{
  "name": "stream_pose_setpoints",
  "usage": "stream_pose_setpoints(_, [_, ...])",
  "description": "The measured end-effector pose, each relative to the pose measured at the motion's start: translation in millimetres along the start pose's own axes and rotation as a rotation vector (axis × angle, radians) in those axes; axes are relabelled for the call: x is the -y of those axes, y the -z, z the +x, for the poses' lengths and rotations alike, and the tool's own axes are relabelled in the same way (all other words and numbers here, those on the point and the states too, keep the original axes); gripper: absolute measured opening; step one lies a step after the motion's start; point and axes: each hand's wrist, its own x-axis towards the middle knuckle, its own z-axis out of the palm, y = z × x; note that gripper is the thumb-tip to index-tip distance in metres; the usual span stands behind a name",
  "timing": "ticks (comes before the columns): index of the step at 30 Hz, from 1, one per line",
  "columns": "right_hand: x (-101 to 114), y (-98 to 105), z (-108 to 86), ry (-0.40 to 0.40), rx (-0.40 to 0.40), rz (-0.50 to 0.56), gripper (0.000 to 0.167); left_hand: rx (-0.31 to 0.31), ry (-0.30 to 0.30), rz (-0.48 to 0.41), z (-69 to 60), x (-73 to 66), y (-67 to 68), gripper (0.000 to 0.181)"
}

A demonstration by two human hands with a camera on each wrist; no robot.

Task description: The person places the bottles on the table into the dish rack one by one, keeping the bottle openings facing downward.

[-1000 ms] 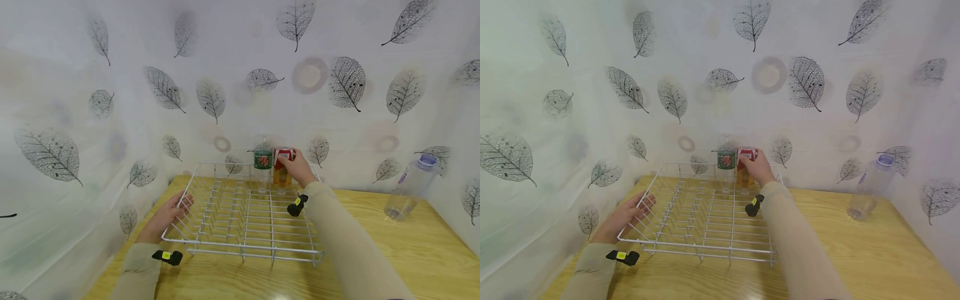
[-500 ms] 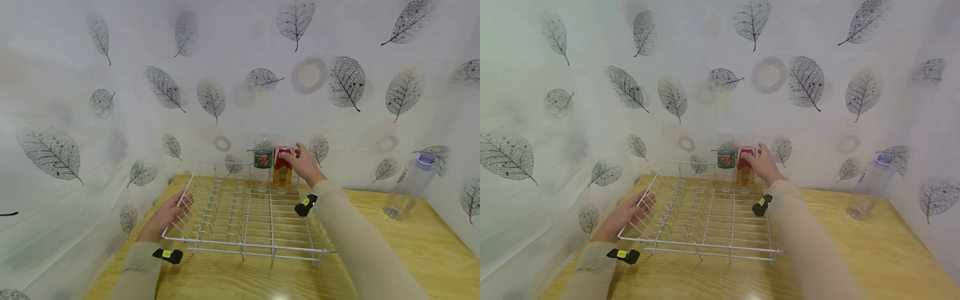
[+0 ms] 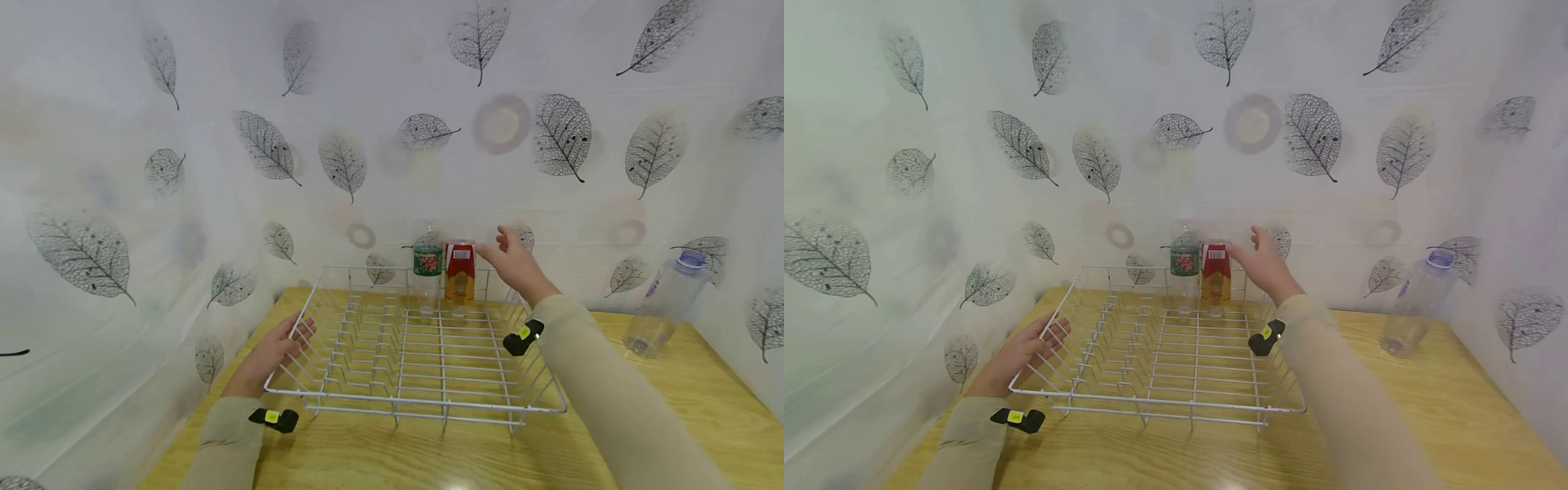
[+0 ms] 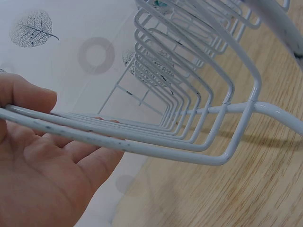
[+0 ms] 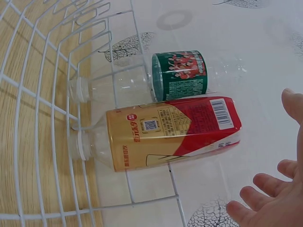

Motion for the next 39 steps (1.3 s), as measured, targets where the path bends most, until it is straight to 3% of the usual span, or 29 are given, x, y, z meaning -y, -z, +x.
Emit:
stream_pose_setpoints(19, [-3.4,37.8,-47.8,0.144,-0.034,-0.105,0.097,-0.009,-0.011,-0.02,1.6,1.3,0.6,0.081])
stream_pose_setpoints(24, [-11.7,45.4,-61.6,0.174,-0.054,-0.138,0.096,-0.007,0.009,-0.013,-0.7,1.8,2.4,0.084])
stream_pose_setpoints(31, [-28.4,56.8,-80.7,0.219,-0.086,-0.179,0.091,-0.001,-0.011,-0.007,-0.1,1.7,1.3,0.079])
stream_pose_setpoints(39, [-55.2,75.0,-107.2,0.202,-0.166,-0.214,0.089,0.003,-0.021,-0.021,0.1,1.5,-0.5,0.079])
